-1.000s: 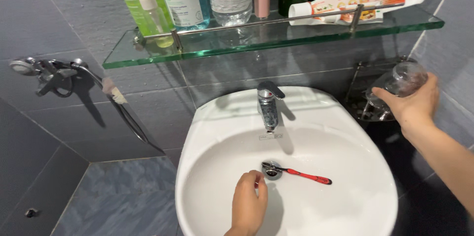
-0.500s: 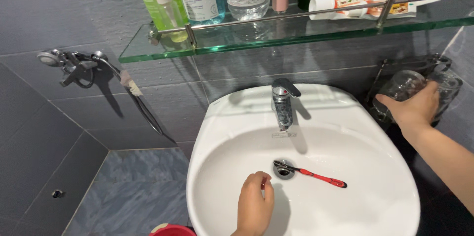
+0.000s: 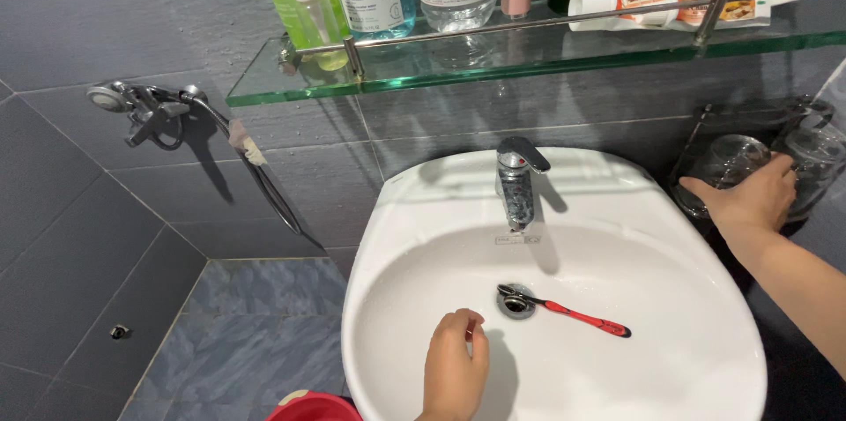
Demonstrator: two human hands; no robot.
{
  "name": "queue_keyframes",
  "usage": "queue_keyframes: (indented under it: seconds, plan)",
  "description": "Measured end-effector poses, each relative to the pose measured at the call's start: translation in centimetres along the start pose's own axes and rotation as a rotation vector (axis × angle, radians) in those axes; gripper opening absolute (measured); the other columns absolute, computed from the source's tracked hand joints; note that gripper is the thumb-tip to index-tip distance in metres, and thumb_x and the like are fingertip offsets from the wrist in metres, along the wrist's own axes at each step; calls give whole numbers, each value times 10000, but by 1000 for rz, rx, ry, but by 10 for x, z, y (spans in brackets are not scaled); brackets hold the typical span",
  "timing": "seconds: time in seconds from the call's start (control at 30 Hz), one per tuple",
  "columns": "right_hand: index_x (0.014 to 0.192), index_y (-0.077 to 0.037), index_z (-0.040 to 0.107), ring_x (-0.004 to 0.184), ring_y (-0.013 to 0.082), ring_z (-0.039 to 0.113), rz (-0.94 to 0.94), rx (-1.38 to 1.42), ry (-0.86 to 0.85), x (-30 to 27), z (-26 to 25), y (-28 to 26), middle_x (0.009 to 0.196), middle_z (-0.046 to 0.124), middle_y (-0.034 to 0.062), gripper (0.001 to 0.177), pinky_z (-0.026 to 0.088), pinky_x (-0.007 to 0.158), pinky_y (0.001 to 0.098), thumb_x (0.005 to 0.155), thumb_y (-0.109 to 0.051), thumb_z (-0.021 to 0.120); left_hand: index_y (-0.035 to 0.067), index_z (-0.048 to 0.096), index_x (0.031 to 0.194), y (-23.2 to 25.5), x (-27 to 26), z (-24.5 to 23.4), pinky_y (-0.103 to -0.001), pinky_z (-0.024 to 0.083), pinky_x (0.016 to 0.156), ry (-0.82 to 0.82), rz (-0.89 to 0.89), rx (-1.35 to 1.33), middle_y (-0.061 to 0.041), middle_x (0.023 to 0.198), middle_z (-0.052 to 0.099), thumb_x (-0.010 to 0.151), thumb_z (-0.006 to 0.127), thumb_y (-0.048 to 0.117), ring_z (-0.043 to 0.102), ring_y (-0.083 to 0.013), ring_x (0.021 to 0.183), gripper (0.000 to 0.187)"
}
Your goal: The person washes several glasses, a mug, and toothbrushes by hand under a running faucet at a sink and then places them into a basin on the floor.
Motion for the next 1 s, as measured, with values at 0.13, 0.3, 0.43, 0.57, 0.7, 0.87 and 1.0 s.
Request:
queue_keyframes:
  seconds: [0.13, 0.3, 0.43, 0.57, 0.7, 0.87, 1.0]
  plan:
    - [1424, 68, 380, 1287, 450, 536, -56, 82, -14, -11, -10, -8, 1408, 497, 306, 1114, 485, 1041, 505, 672, -463, 1006, 20, 677, 1066, -3, -2, 2, -366, 547, 825, -5, -22, 6, -104, 1029, 694, 937, 560, 121, 680, -219, 940, 201]
    - [1492, 55, 365, 1297, 457, 497, -108, 92, 28, -40, -39, -20, 1433, 473, 309, 1086, 454, 1043, 510, 704, -357, 989, 18, 678, 1062, -4, -4, 3, -367, 548, 823, -5, -17, 10, -104, 1021, 696, 936, 559, 113, 685, -222, 929, 198]
    - [1386, 35, 494, 1247, 387, 543, -334, 33, 43, -77, -90, -68, 1301, 563, 236, 690, 459, 1095, 493, 897, -267, 874, 24, 683, 1067, -6, -5, 3, -365, 549, 836, 7, -12, -3, -102, 1026, 701, 931, 564, 109, 692, -220, 927, 200]
    - [1192, -110, 701, 975, 257, 720, -269, 102, -587, -153, -51, -107, 1099, 749, 120, 259, 564, 924, 426, 977, -242, 641, 32, 694, 1041, -11, -7, 5, -376, 552, 824, 40, -20, 14, -108, 996, 709, 928, 572, 115, 702, -226, 902, 186]
    - [1140, -165, 719, 1052, 268, 677, -536, -173, -913, -241, -8, -126, 1125, 696, 45, 343, 547, 910, 429, 835, -318, 736, 36, 702, 1005, -13, -9, 6, -376, 562, 806, 58, -14, 8, -104, 981, 714, 914, 584, 98, 716, -226, 883, 163]
    - [1102, -150, 705, 1020, 251, 714, -501, -425, -1055, -267, 27, -108, 1095, 713, 41, 199, 574, 899, 421, 962, -253, 610, 36, 704, 959, -26, -10, 1, -363, 575, 796, 79, 1, 24, -112, 943, 709, 903, 604, 85, 721, -224, 867, 125]
    - [1022, -122, 713, 972, 267, 706, -500, -395, -985, -262, 3, -110, 1058, 701, 58, 179, 567, 872, 430, 965, -229, 583, 42, 709, 951, -36, -10, 1, -367, 571, 780, 96, 25, 48, -114, 928, 708, 901, 610, 88, 715, -229, 843, 120]
Point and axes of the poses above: each hand's wrist, its own x-axis towards the middle knuckle, its own z-axis out of the palm, y = z × x, the point moved 9 cm from there along x, towards the middle knuckle
